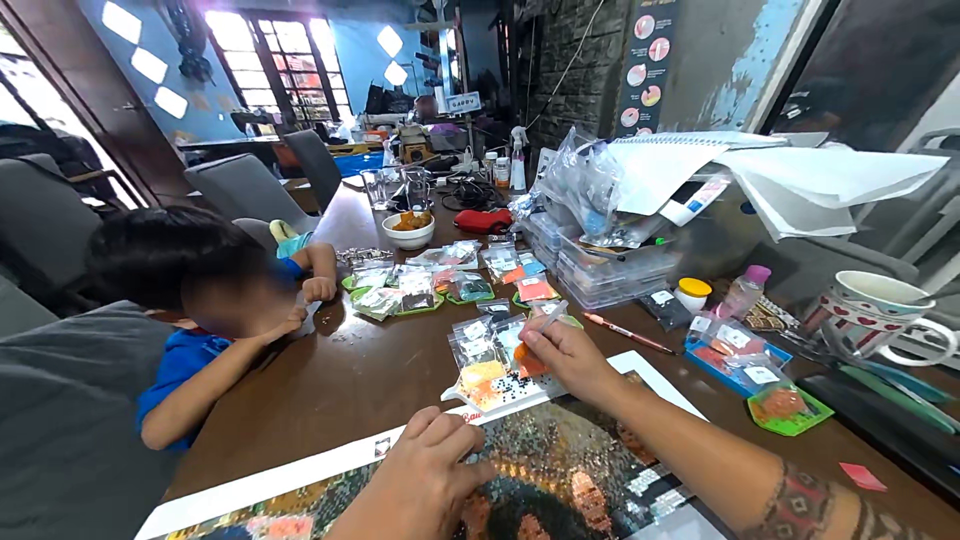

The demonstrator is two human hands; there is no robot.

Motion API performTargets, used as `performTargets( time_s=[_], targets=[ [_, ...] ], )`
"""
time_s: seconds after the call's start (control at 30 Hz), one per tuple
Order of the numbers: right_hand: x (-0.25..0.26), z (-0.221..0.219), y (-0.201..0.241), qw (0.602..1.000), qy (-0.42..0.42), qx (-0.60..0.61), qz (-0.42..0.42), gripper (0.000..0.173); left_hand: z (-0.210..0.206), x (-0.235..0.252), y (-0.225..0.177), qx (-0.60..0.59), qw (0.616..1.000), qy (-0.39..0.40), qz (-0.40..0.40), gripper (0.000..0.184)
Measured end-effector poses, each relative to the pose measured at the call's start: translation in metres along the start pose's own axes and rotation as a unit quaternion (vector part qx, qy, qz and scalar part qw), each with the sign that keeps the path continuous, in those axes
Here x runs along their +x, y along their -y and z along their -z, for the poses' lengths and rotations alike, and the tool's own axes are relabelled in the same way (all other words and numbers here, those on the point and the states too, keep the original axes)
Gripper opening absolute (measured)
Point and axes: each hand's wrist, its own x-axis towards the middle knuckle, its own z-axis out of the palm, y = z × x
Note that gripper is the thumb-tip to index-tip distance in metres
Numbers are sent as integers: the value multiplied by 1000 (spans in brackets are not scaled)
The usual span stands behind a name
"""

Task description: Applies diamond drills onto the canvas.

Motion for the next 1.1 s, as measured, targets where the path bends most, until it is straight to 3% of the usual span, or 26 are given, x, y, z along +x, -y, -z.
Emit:
performTargets(
  time_s=[0.3, 1.1],
  targets=[
    [1, -13, -8, 995, 51, -53, 70, 24, 2, 2, -2, -19, 1000, 16, 19, 28],
    [3, -17, -5, 996, 55, -63, 41, 23, -8, -3, 3, -56, 998, -15, 23, 29]
  ],
)
